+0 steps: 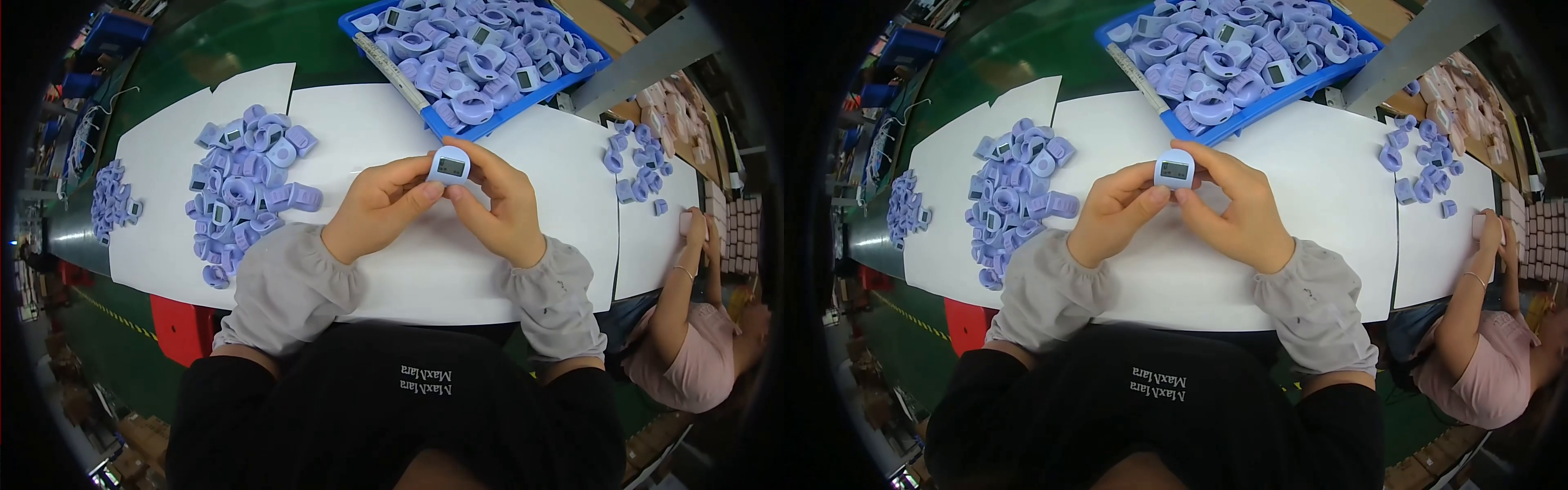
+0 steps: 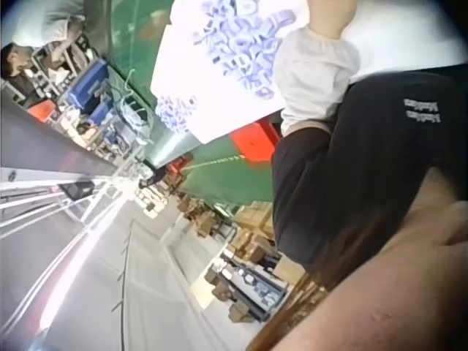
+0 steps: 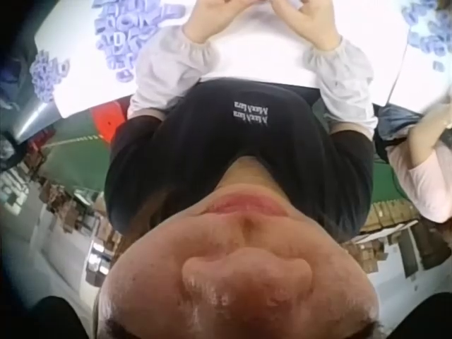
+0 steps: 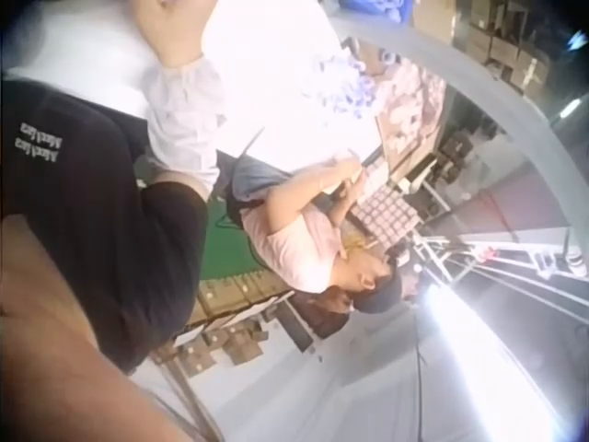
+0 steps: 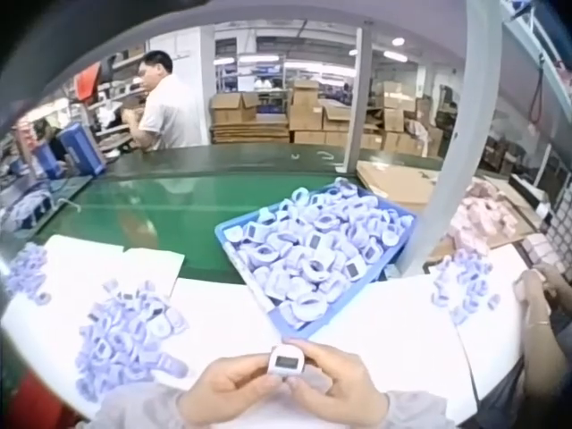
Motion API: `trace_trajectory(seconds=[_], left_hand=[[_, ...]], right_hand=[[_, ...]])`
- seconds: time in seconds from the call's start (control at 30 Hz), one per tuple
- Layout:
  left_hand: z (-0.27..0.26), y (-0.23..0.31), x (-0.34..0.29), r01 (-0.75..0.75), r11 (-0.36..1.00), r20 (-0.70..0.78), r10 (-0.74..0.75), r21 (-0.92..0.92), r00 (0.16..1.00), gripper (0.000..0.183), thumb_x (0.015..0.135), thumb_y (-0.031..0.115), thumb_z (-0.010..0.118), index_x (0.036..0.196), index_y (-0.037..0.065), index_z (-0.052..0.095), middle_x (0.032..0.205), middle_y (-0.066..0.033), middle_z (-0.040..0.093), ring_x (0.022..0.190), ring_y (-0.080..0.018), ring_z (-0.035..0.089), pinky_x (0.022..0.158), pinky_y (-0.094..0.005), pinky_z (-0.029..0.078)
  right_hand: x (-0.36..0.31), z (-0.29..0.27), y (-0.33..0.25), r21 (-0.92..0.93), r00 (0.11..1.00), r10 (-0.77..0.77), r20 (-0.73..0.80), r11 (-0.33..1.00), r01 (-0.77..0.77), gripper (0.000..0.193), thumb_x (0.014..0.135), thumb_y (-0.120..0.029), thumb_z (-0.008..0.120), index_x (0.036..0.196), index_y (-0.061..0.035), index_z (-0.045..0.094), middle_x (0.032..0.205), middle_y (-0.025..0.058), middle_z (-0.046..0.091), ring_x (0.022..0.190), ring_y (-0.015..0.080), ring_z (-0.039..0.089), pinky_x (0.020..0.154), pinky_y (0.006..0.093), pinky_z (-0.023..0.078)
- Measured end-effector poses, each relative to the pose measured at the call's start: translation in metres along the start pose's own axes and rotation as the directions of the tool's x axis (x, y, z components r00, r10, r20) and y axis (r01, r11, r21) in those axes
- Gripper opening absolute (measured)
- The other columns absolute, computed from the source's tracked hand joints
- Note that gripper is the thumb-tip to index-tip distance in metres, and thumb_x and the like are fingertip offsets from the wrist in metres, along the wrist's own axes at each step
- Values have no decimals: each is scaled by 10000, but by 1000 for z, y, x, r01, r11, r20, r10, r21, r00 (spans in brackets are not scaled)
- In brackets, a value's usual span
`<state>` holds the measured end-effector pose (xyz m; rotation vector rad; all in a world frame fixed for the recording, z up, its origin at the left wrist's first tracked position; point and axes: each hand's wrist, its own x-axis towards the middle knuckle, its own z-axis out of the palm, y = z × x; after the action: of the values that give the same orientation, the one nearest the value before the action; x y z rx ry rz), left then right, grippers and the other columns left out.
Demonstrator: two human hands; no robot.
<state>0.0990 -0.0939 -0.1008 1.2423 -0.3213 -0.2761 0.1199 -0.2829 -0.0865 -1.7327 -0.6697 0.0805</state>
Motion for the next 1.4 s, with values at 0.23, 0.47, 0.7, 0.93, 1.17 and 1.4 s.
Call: trace_trajectory(seconds=[0.23, 0.47, 0.7, 0.93, 1.17, 1.4], left_hand=[[2, 2, 0, 16, 1000, -1, -16, -17, 1000, 359, 945, 103, 554, 1267, -49, 508, 1122, -82, 615, 1016, -120, 581, 873, -252, 472], [1, 2, 0, -2, 1000, 13, 2, -7, 1000, 354, 948, 99, 542, 1264, -57, 506, 1121, -93, 618, 1025, -133, 586, 891, -263, 484], [-1, 4, -2, -10, 998, 52, 7, 66, 999, 359, 982, 160, 473, 1264, -61, 504, 1203, -143, 587, 1120, -205, 555, 968, -339, 448], [2, 8, 0, -9, 998, 46, 6, 61, 999, 331, 984, 154, 469, 1231, -55, 535, 1131, -124, 625, 1062, -177, 578, 937, -310, 453], [1, 4, 0, -23, 997, 32, 21, 76, 999, 312, 982, 150, 474, 1214, -47, 544, 1138, -119, 625, 1050, -159, 580, 923, -298, 456], [-23, 33, 9, -22, 580, -248, 382, 815, 890, 211, 834, 134, 673, 998, 25, 598, 924, -146, 622, 847, -238, 620, 691, -332, 478]], right_hand=[[0, -2, 2, 26, 999, -36, -1, 999, 36, 441, 861, 24, 575, 1286, 65, 466, 1142, 154, 600, 1074, 229, 585, 935, 349, 482], [1, -1, 1, 44, 999, -38, -2, 998, 38, 429, 860, 16, 577, 1272, 72, 470, 1131, 149, 596, 1066, 222, 584, 939, 354, 480], [1, 1, -1, 107, 1000, -13, -12, 994, 14, 424, 852, 25, 574, 1264, 67, 478, 1130, 138, 587, 1065, 205, 579, 945, 345, 468], [1, 7, -1, -5, 996, -31, -83, 1000, 31, 505, 777, 76, 645, 1258, 43, 495, 1117, 114, 599, 1048, 181, 591, 939, 327, 468], [1, 8, -2, -6, 995, -46, -93, 999, 46, 493, 772, 71, 652, 1242, 40, 507, 1121, 107, 598, 1053, 184, 593, 940, 322, 468], [5, -62, 1, -308, 928, -75, -366, 950, -45, 389, 805, 8, 649, 1184, 15, 559, 1044, 59, 626, 927, 118, 599, 784, 241, 477]])
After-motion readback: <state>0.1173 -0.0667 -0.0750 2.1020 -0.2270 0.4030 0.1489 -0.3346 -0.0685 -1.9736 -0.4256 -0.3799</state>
